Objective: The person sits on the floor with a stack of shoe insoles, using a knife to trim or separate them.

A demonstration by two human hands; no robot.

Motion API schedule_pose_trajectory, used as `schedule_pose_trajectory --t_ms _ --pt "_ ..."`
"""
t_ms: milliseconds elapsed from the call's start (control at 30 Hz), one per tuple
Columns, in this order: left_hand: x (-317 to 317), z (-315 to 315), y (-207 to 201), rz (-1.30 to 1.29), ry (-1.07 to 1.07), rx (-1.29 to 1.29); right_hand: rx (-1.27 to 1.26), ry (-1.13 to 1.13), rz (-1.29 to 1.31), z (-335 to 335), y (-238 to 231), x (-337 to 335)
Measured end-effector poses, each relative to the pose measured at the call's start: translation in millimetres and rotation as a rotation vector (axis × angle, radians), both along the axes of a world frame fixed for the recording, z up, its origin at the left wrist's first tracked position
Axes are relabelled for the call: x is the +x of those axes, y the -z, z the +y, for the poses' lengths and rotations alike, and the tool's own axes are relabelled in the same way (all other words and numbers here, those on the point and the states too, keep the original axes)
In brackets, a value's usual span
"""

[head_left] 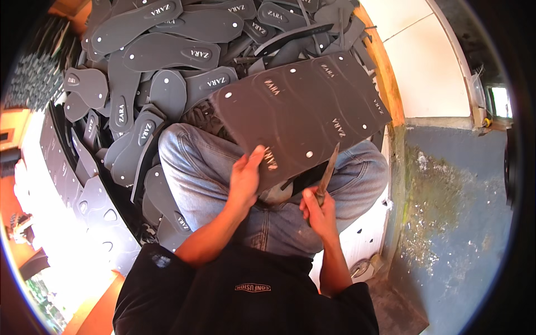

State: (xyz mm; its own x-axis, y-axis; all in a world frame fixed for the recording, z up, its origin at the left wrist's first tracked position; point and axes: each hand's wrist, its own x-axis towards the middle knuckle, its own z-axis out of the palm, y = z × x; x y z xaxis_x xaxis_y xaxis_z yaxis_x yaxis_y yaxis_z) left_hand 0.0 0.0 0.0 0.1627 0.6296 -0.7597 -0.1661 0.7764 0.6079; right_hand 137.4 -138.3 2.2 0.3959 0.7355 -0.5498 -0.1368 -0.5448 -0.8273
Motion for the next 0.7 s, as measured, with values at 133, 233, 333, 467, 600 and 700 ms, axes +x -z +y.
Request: schedule_pose_trajectory --t_ms 133,233,333,467,600,700 --pt "-45 -22 -2 -0.077 0.069 -0.062 -0.064 -0.241 -0.128 -21 -26 -15" --pt "-46 -34 -12 -0.007 0.136 -0.072 -0.121 -0.308 -0.185 -38 -27 -29" --pt "-46 -38 -19 -0.025 0.113 -0.090 -0.181 -0.345 -0.220 -48 -35 -35" --pt "-49 -35 -24 -0.053 0.109 -0.092 -0.202 -0.354 -0.227 -56 -32 -36" --pt "-46 -33 -29 -0.061 0.097 -0.099 -0.197 -0.361 -0.233 -57 -27 -36" --pt "-45 -32 -31 -0.057 0.092 -0.111 -0.179 -0.348 -0.253 -56 -27 -37"
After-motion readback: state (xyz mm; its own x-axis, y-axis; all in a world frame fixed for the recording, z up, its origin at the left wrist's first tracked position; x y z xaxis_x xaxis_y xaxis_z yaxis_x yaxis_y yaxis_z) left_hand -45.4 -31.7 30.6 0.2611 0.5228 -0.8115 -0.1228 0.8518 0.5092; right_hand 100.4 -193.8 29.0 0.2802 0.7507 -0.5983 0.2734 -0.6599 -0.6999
